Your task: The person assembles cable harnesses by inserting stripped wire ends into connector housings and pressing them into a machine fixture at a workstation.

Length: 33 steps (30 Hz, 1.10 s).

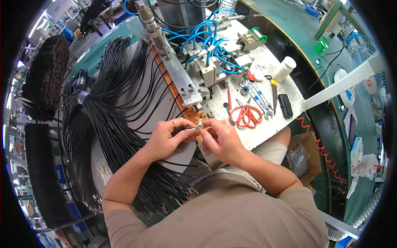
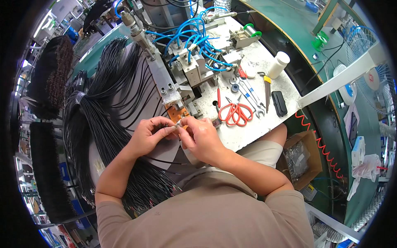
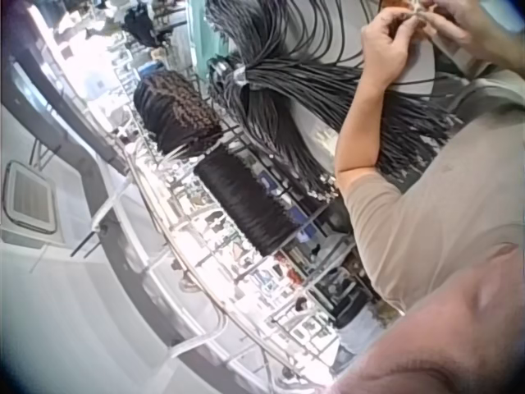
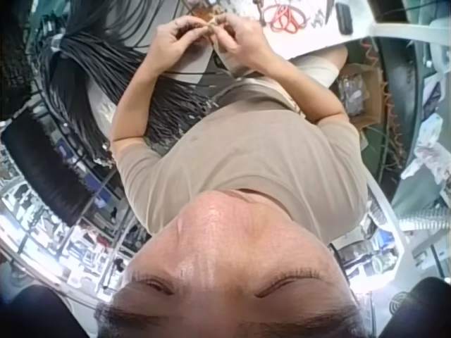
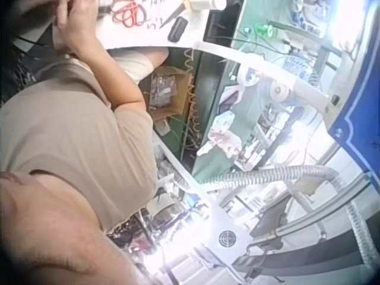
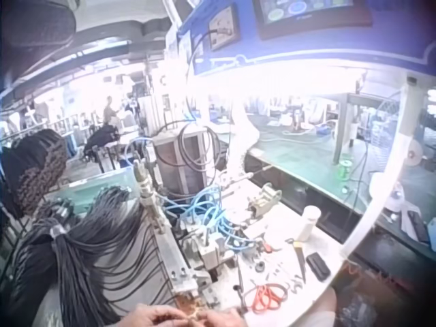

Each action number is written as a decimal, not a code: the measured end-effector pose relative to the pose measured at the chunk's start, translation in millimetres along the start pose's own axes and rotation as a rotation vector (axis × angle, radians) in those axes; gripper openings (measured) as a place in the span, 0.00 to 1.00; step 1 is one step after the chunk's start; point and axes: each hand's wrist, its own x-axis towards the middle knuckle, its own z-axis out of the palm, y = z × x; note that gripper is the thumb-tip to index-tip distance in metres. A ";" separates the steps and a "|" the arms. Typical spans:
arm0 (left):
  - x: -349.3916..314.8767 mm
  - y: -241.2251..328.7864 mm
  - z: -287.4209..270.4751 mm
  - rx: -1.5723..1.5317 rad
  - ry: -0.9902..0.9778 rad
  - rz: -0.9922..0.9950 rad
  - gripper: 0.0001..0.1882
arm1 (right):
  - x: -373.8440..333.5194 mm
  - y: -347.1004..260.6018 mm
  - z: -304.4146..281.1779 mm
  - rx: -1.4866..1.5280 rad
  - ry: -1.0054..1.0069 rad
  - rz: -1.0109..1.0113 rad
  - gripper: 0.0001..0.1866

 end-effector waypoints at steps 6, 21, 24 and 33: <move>0.4 1.6 -2.0 0.033 -0.014 -0.022 0.07 | 0.7 0.1 1.4 -0.043 0.028 -0.037 0.09; -1.1 -4.2 -4.0 -0.264 -0.040 -0.057 0.09 | 15.4 3.4 -8.7 -0.176 0.127 -0.289 0.07; -2.2 -2.2 2.0 -0.212 -0.050 -0.065 0.09 | 16.0 5.4 -5.7 -0.300 0.178 -0.381 0.08; -9.4 13.7 5.6 0.253 0.152 0.220 0.09 | 21.1 56.6 -2.5 0.093 0.238 0.122 0.09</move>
